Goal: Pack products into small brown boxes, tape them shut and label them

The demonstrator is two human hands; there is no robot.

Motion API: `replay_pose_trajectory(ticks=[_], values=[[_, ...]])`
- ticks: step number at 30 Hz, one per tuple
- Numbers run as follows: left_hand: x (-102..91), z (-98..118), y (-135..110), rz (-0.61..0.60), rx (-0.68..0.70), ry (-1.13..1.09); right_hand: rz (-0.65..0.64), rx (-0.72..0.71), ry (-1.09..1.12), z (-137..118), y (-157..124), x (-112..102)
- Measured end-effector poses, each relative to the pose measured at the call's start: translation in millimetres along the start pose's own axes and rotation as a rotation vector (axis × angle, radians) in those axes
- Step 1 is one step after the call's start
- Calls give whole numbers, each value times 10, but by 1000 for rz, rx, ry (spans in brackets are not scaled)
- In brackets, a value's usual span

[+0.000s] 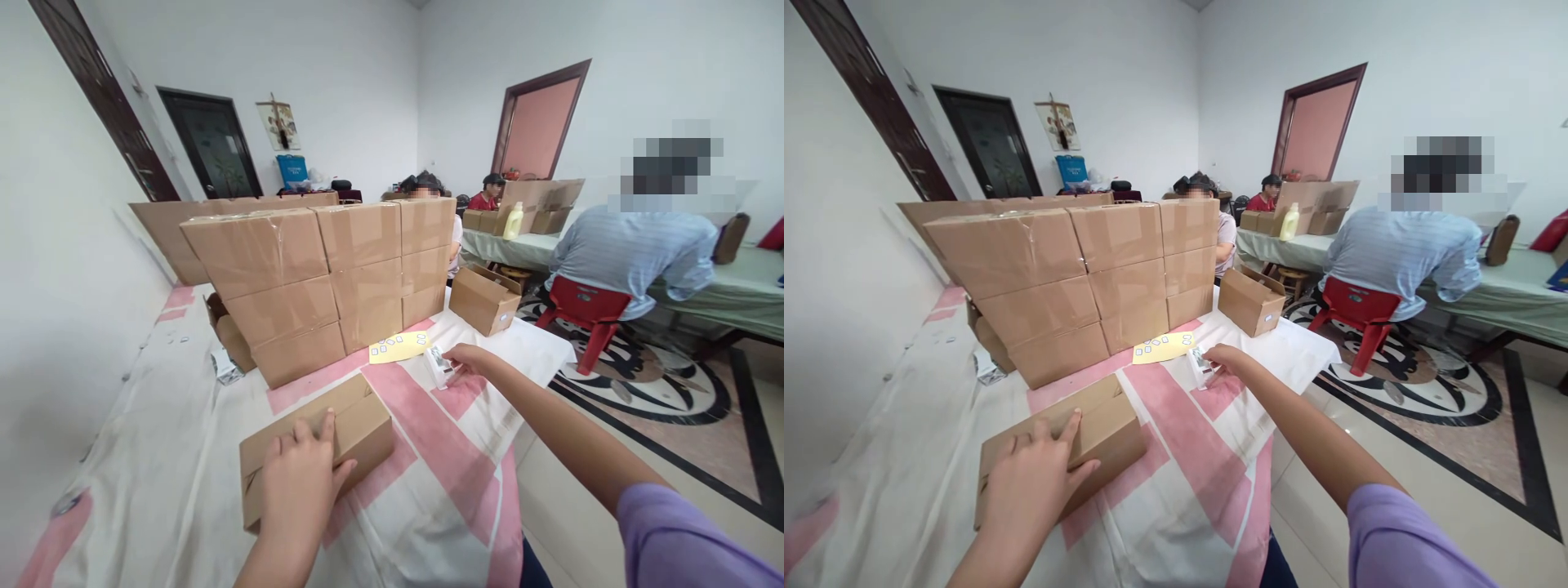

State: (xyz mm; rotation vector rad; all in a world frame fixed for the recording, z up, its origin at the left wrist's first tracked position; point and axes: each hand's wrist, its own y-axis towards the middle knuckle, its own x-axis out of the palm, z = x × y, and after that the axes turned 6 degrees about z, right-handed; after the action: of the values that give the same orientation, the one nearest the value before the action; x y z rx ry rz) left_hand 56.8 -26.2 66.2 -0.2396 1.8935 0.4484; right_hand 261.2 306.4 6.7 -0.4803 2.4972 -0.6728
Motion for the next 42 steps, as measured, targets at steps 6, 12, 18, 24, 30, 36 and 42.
replay_pose_trajectory(ticks=[6, 12, 18, 24, 30, 36, 42], values=[[-30, -2, -17, -3, 5, -8, 88, -95, 120, 150, -143, 99], [-43, 4, -19, -9, 4, 16, 148, -183, 228, 329, -170, 181], [-57, -4, -27, 8, 17, 12, 118, -241, 346, 474, -234, 165], [-58, -15, -26, -2, 20, 7, 30, -299, 497, 646, -322, 128], [-65, -20, -30, -7, 32, 18, -23, -367, 572, 767, -441, 187], [-50, -34, -27, -4, 17, -30, -35, -431, 564, 825, -477, 224], [-46, -26, -23, -4, 33, 28, -34, -433, 613, 877, -510, 201]])
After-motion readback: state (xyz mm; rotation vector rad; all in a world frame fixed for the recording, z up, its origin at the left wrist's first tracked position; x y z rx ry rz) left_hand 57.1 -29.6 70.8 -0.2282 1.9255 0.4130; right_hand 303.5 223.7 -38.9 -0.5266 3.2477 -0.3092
